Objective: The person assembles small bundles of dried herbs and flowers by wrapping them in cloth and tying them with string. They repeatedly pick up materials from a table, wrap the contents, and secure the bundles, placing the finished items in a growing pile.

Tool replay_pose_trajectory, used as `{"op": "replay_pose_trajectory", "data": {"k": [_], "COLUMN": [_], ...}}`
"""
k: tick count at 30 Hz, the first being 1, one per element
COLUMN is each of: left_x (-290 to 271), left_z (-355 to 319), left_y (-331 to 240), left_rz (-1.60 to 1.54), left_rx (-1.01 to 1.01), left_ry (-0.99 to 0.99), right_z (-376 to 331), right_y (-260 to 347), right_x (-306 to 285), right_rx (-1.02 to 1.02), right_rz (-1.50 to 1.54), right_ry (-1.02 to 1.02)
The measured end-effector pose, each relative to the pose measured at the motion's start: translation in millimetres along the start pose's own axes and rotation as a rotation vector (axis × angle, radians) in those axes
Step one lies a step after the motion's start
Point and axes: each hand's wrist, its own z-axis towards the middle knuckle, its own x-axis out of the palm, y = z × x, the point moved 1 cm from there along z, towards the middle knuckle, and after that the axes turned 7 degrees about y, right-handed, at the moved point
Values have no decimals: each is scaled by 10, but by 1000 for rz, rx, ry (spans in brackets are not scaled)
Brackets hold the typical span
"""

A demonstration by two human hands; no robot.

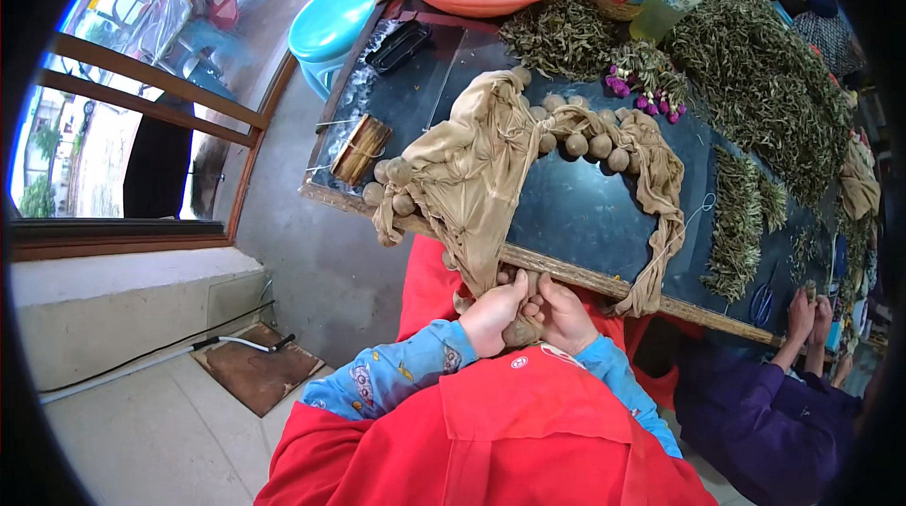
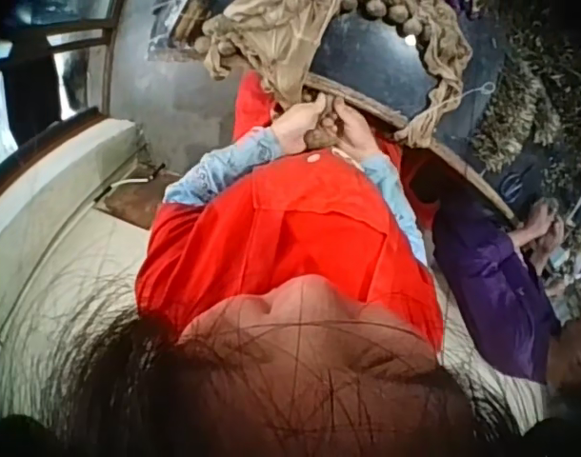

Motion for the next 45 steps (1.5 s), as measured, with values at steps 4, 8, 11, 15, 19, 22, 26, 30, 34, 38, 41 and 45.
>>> {"op": "replay_pose_trajectory", "data": {"k": [4,8,11,15,19,22,26,30,34,38,41,45], "left_x": [-133,-41,-64,-102,-82,-83,-200,-58,-76,-141,-57,-60], "left_z": [38,80,85,19,4,65,42,-15,141,85,-37,84], "left_y": [40,21,90,-38,-8,59,1,15,93,101,20,57], "left_rz": [292,337,130,19,533,263,-69,217,244,32,209,292], "left_rx": [11,-15,13,-85,-63,-12,-70,-27,-3,-47,-21,35], "left_ry": [-28,-30,-27,70,-21,-4,161,22,3,82,11,-32], "right_z": [-66,-51,-54,-72,-179,-124,-109,-144,-124,-99,-128,-79], "right_y": [-35,-17,29,2,44,54,10,-36,23,-11,-27,-36], "right_x": [81,66,33,82,180,149,71,54,30,-32,50,-2], "right_rx": [-121,-145,8,-93,-124,-74,-37,-137,-83,4,-98,-119], "right_rz": [-260,-508,-235,-160,-612,-512,-46,-308,-566,-11,-151,-285], "right_ry": [-101,-217,-78,-76,-183,-202,-67,-86,-201,-36,-49,-96]}}
